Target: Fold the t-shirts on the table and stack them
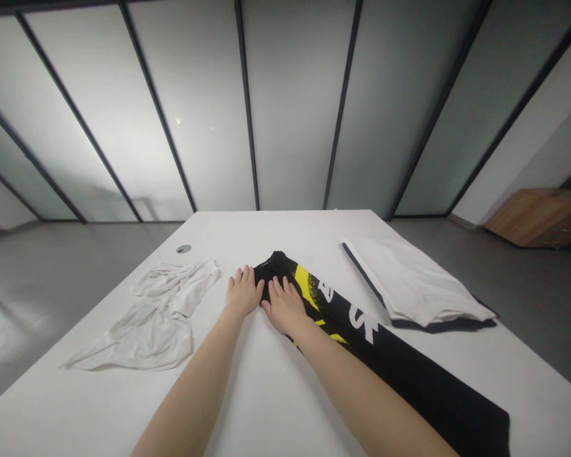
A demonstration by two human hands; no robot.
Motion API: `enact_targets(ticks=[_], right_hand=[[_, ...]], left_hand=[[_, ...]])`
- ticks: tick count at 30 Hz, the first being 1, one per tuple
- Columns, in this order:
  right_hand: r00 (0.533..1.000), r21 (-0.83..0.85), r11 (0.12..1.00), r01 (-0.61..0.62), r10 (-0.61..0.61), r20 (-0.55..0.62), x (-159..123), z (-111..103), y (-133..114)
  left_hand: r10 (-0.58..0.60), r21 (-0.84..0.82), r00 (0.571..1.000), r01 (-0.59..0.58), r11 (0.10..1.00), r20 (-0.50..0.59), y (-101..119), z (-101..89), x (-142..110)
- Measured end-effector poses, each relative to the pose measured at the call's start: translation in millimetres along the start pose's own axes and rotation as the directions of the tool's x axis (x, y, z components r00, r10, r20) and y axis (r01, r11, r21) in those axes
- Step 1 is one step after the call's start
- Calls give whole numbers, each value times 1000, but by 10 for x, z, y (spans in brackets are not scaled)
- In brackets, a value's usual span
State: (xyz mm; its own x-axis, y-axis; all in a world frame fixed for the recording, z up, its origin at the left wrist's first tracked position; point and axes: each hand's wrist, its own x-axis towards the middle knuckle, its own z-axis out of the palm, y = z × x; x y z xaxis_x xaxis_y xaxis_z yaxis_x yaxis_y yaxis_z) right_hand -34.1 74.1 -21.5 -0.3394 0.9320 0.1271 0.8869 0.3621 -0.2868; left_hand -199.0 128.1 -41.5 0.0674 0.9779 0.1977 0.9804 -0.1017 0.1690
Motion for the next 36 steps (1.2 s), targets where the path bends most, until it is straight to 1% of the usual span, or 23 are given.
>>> enact_targets(ticks=[2, 4, 5, 7, 9, 11, 14, 15, 17, 19, 21, 23, 27, 30, 33, 36], right_hand=[[999, 13, 999, 42, -41, -16, 3, -51, 2], [994, 31, 998, 62, -59, -90, 12, -106, 14], [990, 37, 998, 41, -35, -138, 17, -125, 25], [977, 42, 997, -66, 74, -201, 26, -133, 55], [965, 37, 983, -178, 182, -187, 33, -98, 89], [962, 21, 974, -225, 226, -152, 37, -40, 118], [963, 2, 974, -225, 223, -149, 44, 22, 140], [963, 2, 974, -225, 223, -151, 47, 29, 144], [962, 8, 974, -227, 226, -151, 54, 26, 152], [960, 17, 973, -230, 230, -158, 62, 13, 165], [957, 22, 972, -235, 235, -169, 70, 2, 183], [957, 19, 971, -238, 237, -166, 75, -10, 199], [957, 32, 966, -256, 258, -130, 74, -50, 207], [956, 50, 962, -268, 272, -108, 68, -87, 190], [960, 50, 963, -264, 267, -79, 61, -120, 170], [976, 81, 973, -215, 218, -27, 42, -168, 181]], left_hand=[[-38, -2, 999, 38, 999, -18, -11, 29, 9], [-51, -18, 998, 50, 999, -44, -27, 58, 15], [-57, -29, 997, 55, 998, -58, -36, 68, 19], [-76, -47, 994, 73, 996, -77, -54, 75, 25], [-82, -61, 993, 76, 995, -87, -65, 58, 33], [-35, -82, 993, 25, 996, -112, -63, 24, 39], [117, -121, 984, -134, 984, -137, -30, -28, 39], [171, -130, 978, -187, 974, -119, -14, -39, 35], [254, -135, 966, -259, 957, -50, 17, -49, 23], [281, -121, 960, -277, 953, 19, 36, -44, 13], [261, -101, 964, -256, 961, 42, 40, -31, 8], [229, -87, 973, -225, 970, 35, 34, -16, 7], [193, -73, 981, -191, 979, 26, 27, -13, -4], [162, -51, 986, -160, 986, 32, 50, -47, -28], [97, 0, 994, -97, 995, 54, 93, -109, -57], [-6, 64, 997, 1, 998, 75, 130, -182, -81]])
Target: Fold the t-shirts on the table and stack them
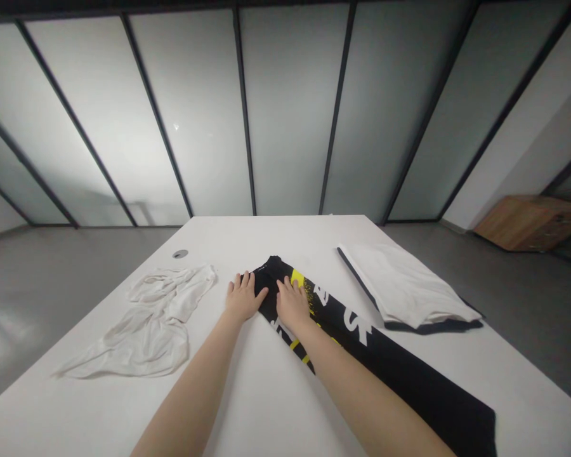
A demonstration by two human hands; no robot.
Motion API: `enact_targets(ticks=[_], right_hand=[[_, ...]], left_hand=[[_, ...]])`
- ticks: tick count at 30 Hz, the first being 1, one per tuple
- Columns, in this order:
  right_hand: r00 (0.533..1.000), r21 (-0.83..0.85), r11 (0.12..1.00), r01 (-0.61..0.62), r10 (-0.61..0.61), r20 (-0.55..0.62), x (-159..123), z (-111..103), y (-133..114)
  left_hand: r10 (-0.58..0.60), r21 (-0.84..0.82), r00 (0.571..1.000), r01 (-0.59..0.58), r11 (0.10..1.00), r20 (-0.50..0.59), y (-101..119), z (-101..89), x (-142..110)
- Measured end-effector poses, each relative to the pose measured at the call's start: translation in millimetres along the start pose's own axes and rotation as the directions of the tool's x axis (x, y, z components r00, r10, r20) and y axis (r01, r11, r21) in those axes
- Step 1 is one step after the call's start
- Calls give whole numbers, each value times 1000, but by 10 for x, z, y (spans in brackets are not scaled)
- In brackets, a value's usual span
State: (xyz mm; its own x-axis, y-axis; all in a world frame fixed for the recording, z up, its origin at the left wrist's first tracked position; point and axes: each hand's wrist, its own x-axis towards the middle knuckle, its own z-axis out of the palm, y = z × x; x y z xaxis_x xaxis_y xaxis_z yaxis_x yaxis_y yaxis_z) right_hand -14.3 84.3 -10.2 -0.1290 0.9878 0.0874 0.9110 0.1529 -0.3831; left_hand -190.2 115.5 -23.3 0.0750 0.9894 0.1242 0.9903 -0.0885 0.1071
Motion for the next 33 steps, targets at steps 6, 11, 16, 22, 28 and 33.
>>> enact_targets(ticks=[6, 11, 16, 22, 28, 33], right_hand=[[963, 373, 909, 184, -242, 115, -184, -275, 286], [931, 183, 921, 344, -360, 63, -453, -542, 693], [907, -77, 924, 374, -348, 235, -543, -577, 887], [895, -110, 917, 384, -341, 287, -529, -478, 813], [893, -142, 896, 421, -382, 237, -427, -369, 734], [865, -101, 869, 484, -457, 209, -226, -223, 707]], left_hand=[[-109, 14, 994, 109, 994, -6, 3, -92, -25], [-141, -11, 988, 141, 990, -63, -11, -86, -35], [-150, -42, 984, 147, 988, -96, -16, -80, -41], [-194, -169, 971, 169, 971, -143, -12, -89, -21], [-190, -278, 958, 126, 952, -216, -49, -73, 37], [-167, -316, 958, 87, 945, -235, -95, -45, 49]])
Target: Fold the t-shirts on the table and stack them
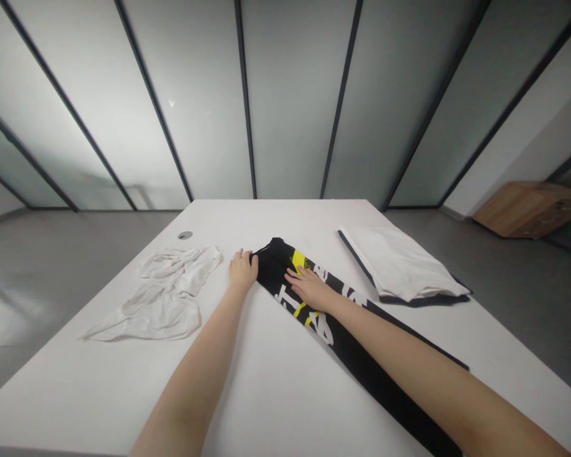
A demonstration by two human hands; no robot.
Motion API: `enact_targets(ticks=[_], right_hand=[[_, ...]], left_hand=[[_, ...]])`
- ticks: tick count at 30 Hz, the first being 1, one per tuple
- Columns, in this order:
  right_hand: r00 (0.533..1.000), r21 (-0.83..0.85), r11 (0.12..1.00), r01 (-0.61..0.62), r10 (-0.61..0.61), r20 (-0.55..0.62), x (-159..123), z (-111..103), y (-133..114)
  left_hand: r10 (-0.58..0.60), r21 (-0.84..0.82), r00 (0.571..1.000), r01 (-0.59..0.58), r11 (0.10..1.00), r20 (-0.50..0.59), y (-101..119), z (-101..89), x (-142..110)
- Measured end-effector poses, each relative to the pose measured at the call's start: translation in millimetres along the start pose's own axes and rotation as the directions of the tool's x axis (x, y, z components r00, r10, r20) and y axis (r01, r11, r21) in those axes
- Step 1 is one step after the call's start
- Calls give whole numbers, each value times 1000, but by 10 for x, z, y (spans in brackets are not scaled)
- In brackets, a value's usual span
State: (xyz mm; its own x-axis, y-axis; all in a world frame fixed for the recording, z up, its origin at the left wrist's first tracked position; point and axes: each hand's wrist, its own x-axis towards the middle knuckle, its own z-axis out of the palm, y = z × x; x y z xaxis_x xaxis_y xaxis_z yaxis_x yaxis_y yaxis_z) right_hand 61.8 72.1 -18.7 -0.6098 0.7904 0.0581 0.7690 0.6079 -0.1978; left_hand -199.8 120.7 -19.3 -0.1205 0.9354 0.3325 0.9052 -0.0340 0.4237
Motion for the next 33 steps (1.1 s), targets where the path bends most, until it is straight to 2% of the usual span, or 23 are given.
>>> enact_targets(ticks=[5, 10, 15, 20, 22, 26, 31, 33], right_hand=[[996, 27, 997, 73, -71, -52, 146, 79, 82], [992, 48, 996, 77, -71, -106, 117, 89, 79], [997, 80, 996, -44, 49, -57, -137, -16, 46], [951, 73, 956, -286, 292, -98, -640, -80, 206], [928, 45, 932, -358, 361, -92, -842, -73, 287], [913, 55, 915, -399, 402, -73, -1106, -37, 370], [918, 74, 922, -381, 387, -86, -1178, -15, 359], [917, 72, 921, -382, 387, -92, -1175, -15, 348]], left_hand=[[2, 2, 1000, -2, 1000, 9, -13, -1, -1], [40, 30, 996, -43, 999, 78, 5, -45, -27], [50, 109, 991, -65, 992, 127, 65, -92, -93], [-156, 205, 988, 155, 966, -9, 93, -145, -115], [-176, 226, 984, 167, 960, 20, 110, -180, -107], [-155, 130, 970, 132, 983, 188, 209, -224, -84], [-64, -50, 967, 78, 996, 247, 296, -196, -23], [-85, -144, 958, 128, 981, 273, 276, -182, 20]])
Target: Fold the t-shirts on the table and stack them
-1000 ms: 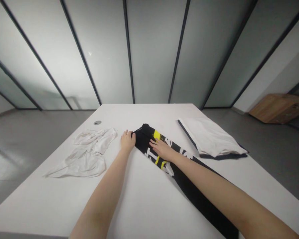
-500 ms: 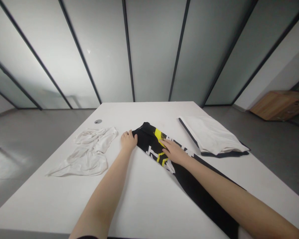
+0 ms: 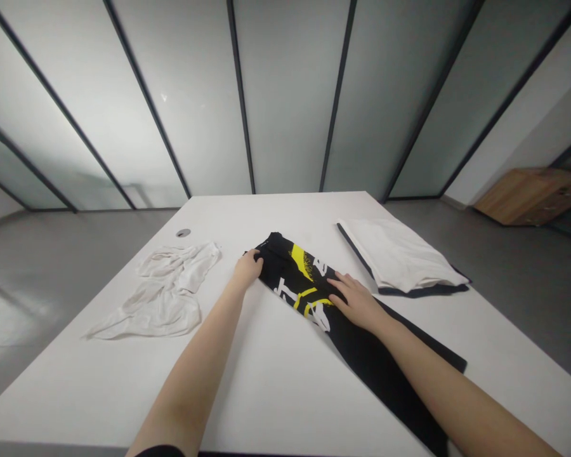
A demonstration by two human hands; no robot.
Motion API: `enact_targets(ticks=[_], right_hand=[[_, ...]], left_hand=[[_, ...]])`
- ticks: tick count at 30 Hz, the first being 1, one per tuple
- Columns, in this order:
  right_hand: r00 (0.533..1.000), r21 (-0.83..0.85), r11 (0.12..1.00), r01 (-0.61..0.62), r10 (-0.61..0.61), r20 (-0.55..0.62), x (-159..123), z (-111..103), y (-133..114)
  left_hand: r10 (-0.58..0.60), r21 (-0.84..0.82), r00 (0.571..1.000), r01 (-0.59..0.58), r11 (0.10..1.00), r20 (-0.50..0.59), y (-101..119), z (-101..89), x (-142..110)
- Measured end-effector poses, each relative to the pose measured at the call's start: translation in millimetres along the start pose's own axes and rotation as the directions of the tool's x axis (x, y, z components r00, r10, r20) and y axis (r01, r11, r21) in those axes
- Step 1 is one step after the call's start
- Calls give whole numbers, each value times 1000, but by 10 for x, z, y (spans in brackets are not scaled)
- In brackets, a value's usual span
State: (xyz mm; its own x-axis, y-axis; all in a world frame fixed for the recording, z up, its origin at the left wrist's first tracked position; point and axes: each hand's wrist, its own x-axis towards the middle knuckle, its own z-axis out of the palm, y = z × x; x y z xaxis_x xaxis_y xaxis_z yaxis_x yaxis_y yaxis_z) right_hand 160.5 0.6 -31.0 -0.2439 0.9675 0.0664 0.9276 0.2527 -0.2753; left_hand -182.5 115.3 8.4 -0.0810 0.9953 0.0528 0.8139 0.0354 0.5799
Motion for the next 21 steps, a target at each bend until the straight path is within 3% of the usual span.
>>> enact_targets(ticks=[2, 6, 13, 16, 18, 21], right_hand=[[1000, -8, 1000, -2, 2, -1, -2, -2, -11], [1000, -26, 1000, -7, 6, -1, -12, -8, -20], [1000, 10, 1000, 8, -8, 6, -10, 0, 51], [999, 20, 1000, 12, -13, 29, -10, -13, 75], [999, 18, 1000, 15, -16, 40, -16, -27, 71], [999, 0, 1000, 6, -6, 53, -23, -45, 46]], left_hand=[[-93, -192, 995, 97, 977, 29, -30, -8, 44], [-248, -479, 961, 274, 834, 118, -68, -15, 80], [-250, -626, 954, 298, 720, 166, -67, -24, 69], [-210, -671, 937, 347, 655, 280, -59, -32, 70], [-191, -645, 918, 381, 662, 347, -46, -22, 72], [-235, -581, 916, 389, 715, 324, -27, 30, 93]])
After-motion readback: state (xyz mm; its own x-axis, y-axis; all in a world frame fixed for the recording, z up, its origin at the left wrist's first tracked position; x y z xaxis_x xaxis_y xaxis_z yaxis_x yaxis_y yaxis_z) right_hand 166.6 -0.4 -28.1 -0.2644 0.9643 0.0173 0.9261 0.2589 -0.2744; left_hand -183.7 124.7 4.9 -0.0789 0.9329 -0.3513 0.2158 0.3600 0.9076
